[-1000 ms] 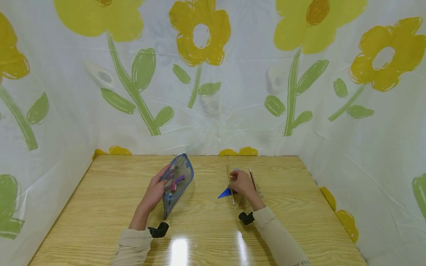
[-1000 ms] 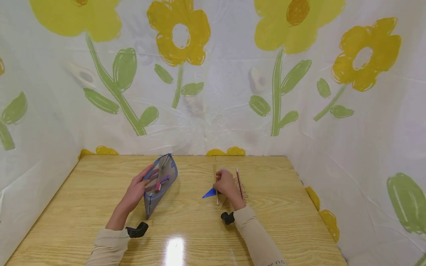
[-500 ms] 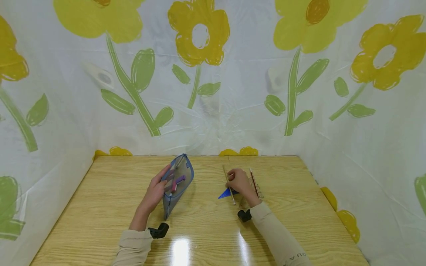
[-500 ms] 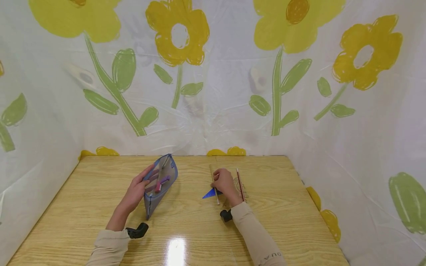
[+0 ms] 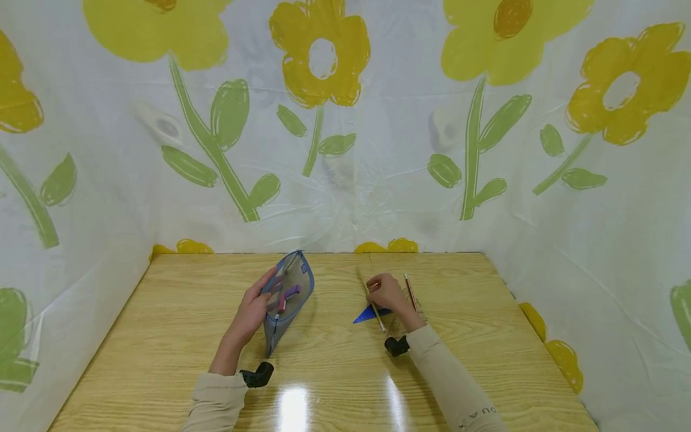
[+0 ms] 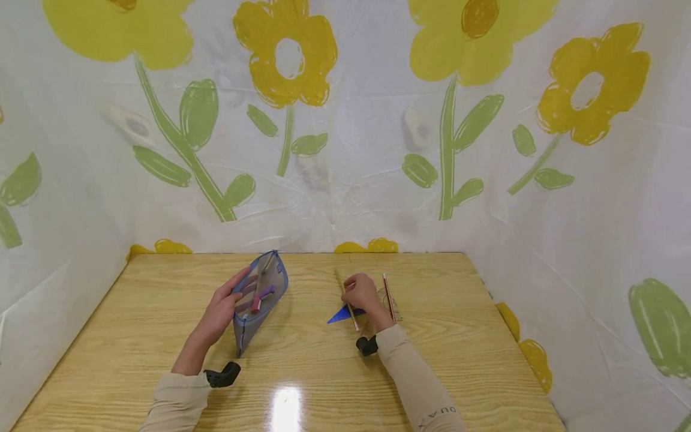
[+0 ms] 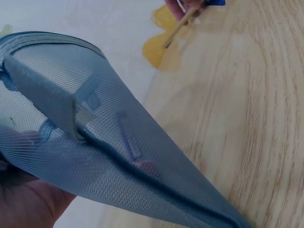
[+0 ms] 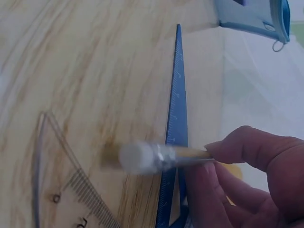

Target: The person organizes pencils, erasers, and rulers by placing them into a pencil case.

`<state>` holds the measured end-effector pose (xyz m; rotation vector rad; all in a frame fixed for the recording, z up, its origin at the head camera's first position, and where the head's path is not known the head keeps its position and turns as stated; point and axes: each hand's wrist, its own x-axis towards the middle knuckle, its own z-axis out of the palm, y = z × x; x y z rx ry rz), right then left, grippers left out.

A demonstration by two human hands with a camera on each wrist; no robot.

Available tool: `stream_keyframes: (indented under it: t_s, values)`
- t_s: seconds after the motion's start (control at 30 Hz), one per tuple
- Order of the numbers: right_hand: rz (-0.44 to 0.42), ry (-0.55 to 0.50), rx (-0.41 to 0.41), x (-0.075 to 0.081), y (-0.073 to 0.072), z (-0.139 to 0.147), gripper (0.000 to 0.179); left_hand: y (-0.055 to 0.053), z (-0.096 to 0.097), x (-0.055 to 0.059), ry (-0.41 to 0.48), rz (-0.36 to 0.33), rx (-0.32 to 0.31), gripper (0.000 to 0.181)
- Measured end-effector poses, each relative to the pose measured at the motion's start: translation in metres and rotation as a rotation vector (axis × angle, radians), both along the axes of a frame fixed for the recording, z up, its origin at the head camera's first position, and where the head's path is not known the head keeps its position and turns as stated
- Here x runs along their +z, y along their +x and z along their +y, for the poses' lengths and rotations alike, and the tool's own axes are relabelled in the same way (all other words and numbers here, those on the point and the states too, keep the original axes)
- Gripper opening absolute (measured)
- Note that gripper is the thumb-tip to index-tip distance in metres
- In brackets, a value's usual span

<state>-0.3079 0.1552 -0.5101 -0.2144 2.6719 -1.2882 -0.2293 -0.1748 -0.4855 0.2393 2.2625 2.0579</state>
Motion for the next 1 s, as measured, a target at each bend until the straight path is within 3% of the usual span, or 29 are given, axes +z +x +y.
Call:
stream_keyframes:
  t_s: [0.57,0.8,1.0]
  values:
    - [-0.123,-0.246,-0.047,-0.004,-0.005,0.013,0.042,0.000,0.002,0.003,0.009,-0.009,0.012,0.061]
    - [-0.159,-0.309,-0.029,-0.003,-0.003,0.015,0.044,0.000,0.002,0.003,0.014,-0.014,0.009,0.061]
    - [-0.173,-0.383,0.039,-0.007,-0.002,0.017,0.048,0.000,0.002,0.002,0.021,-0.017,0.011,0.061]
